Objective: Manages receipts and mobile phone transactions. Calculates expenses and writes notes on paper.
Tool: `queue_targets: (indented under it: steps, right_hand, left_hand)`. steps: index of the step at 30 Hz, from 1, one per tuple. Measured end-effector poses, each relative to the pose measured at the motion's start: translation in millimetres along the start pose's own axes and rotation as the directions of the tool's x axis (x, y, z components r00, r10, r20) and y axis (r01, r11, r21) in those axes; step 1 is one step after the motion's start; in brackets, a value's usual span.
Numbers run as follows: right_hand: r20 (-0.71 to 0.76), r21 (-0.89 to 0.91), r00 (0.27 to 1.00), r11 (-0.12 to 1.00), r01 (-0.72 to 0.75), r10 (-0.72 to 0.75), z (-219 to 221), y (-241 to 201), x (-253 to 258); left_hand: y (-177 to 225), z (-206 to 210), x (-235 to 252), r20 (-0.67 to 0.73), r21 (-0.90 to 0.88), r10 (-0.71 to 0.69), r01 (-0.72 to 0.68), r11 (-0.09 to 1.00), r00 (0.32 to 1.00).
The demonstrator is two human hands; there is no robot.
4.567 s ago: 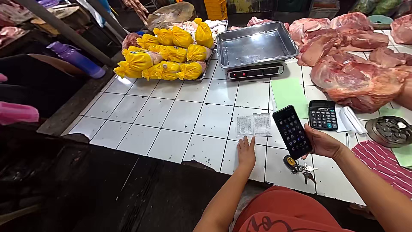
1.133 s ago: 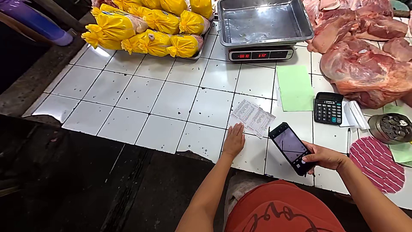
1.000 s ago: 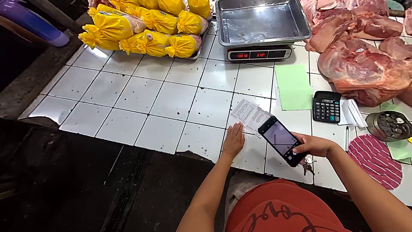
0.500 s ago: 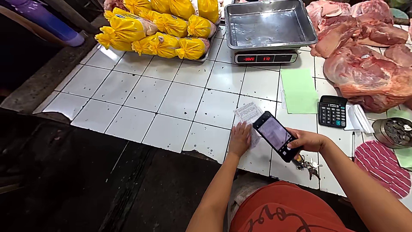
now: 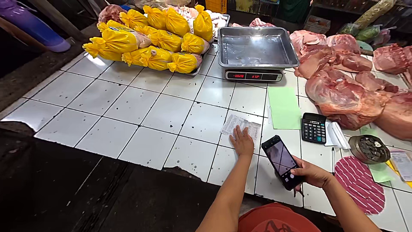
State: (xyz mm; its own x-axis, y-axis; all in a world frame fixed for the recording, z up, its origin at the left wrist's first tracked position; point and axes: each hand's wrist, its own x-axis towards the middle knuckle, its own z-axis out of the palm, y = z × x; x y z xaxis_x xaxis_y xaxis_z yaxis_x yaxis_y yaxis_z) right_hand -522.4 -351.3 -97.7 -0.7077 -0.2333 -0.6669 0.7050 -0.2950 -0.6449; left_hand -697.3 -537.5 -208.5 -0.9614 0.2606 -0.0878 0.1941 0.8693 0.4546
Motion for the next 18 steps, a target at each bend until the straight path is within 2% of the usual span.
queue_targets:
  steps: [4, 6, 8, 13, 17, 18]
  right_hand:
    - [-0.097, -0.015, 0.991, 0.995, -0.096, 0.094, -4.6, -3.1, 10.9]
    - [-0.189, 0.064, 0.959, 0.977, -0.202, 0.211, -5.3, -1.6, 23.7]
    - [-0.239, 0.148, 0.933, 0.96, -0.24, 0.27, -8.1, 1.7, 37.5]
    - [-0.268, 0.233, 0.902, 0.931, -0.279, 0.338, -8.2, -3.9, 63.1]
    - [-0.249, 0.265, 0.902, 0.921, -0.287, 0.353, -11.6, -2.9, 67.4]
    - [-0.251, 0.271, 0.903, 0.921, -0.282, 0.35, -13.1, -1.6, 67.4]
  left_hand:
    - [28.7, -10.4, -4.5, 0.182, 0.058, -0.084, 0.074, 0.996, 0.98]
    - [34.7, -10.8, -4.5, 0.192, 0.061, -0.114, 0.104, 0.993, 0.975]
    - [36.1, -8.3, -5.0, 0.194, 0.06, -0.134, 0.124, 0.99, 0.972]
    - [31.8, -2.4, -14.1, 0.075, -0.021, -0.101, 0.102, 0.995, 0.992]
    - [12.1, -10.6, -29.0, -0.155, -0.096, -0.044, 0.03, 0.995, 0.987]
    - [3.7, -14.3, -34.1, -0.13, -0.073, -0.039, 0.029, 0.997, 0.991]
